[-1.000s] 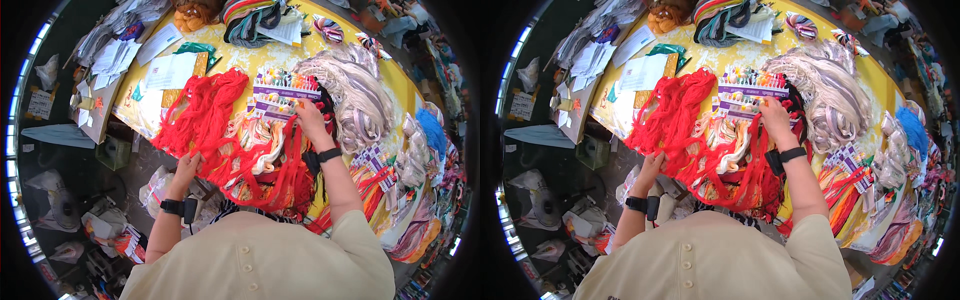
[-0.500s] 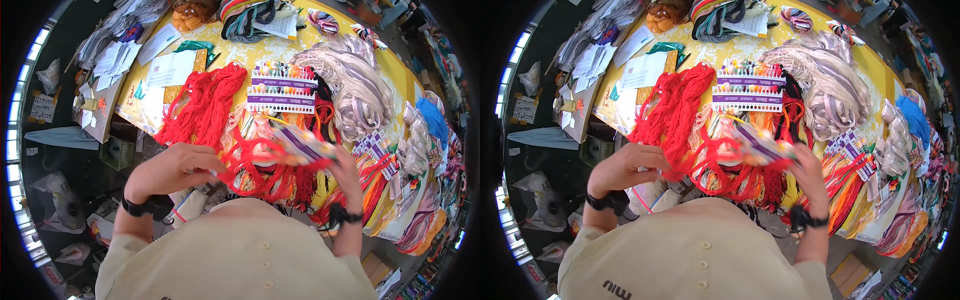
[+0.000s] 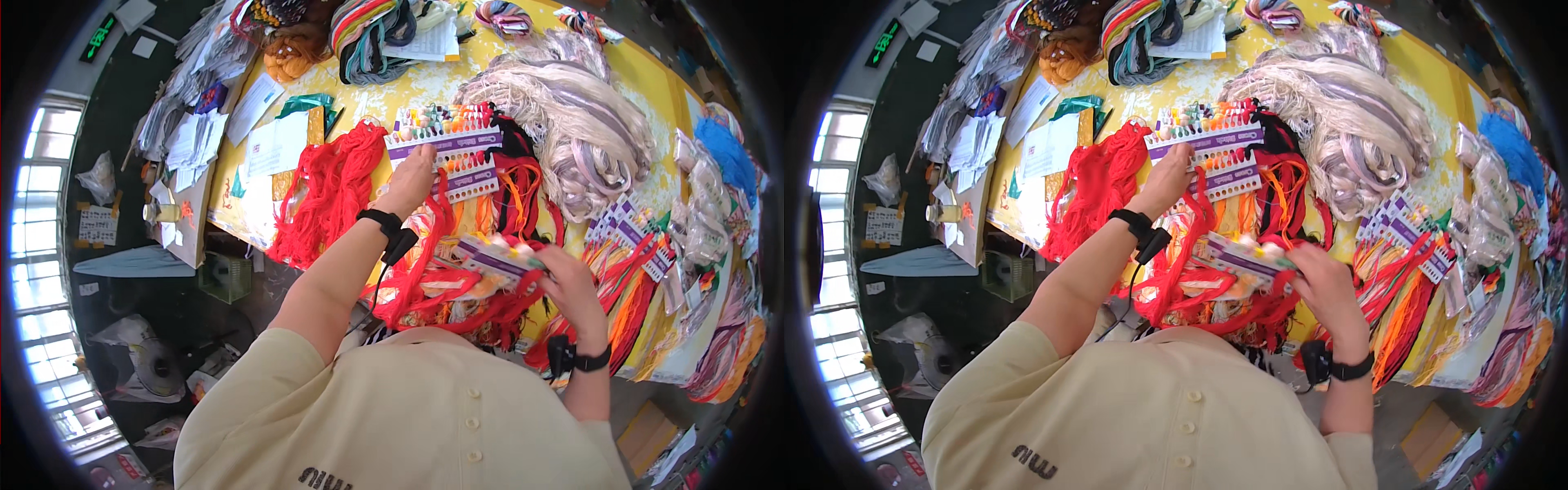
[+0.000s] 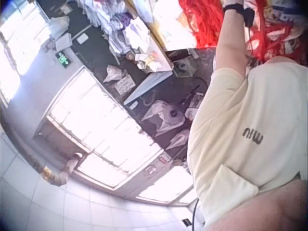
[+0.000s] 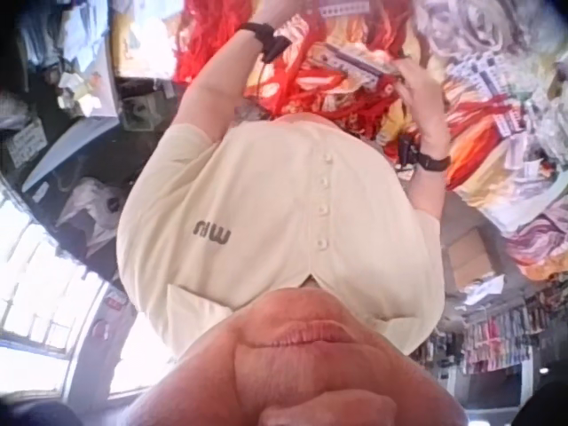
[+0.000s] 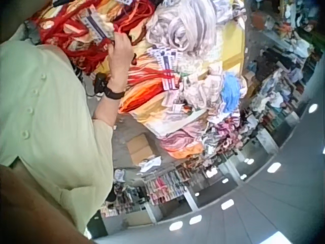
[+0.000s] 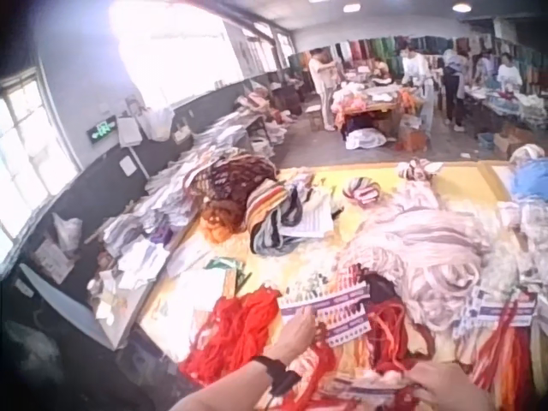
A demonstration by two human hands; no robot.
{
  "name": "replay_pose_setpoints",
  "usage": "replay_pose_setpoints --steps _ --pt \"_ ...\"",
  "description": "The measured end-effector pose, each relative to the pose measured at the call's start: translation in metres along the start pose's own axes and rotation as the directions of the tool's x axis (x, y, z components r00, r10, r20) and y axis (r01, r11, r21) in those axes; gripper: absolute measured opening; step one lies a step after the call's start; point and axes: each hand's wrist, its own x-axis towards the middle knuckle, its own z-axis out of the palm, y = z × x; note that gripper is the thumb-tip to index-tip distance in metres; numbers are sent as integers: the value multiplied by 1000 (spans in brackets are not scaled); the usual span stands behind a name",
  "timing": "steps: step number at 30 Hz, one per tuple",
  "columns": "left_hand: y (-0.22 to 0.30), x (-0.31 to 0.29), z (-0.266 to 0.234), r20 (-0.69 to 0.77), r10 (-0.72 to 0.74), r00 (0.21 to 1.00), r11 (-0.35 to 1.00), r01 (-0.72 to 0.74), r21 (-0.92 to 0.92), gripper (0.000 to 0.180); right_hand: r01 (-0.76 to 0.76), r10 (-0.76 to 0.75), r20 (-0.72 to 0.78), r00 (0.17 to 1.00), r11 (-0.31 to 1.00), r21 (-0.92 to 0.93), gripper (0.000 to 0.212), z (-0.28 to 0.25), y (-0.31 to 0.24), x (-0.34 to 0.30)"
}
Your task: The person writes on a thread organizer while referencing a paper chart, then sorts and separates strands of red embroidery thread from a large bundle. They attach the red strands to the organizers and place the completed sets onto a pile on the table.
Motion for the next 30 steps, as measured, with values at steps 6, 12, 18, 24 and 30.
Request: replay_pose_setpoints --steps 6,12,18,24,30 --pt "45 -5 -67 414 171 894 974 -90 -209 23 341 -360 -66 931 918 -200 26 30 -41 77" --pt "69 -34 -90 748 381 543 900 -32 -435 38 82 -84 1 996 972 -221 39 58 -76 22" --pt "-60 22 30 318 178 931 700 107 -706 68 -369 365 -245 898 929 30 37 58 -170 -107" --pt "-62 43 53 279 192 941 899 -55 -435 91 -707 770 -593 237 555 438 31 57 -301 -327" --pt "-66 60 76 338 414 845 754 -111 -647 98 -733 518 -765 -382 335 592 46 74 -411 -488"
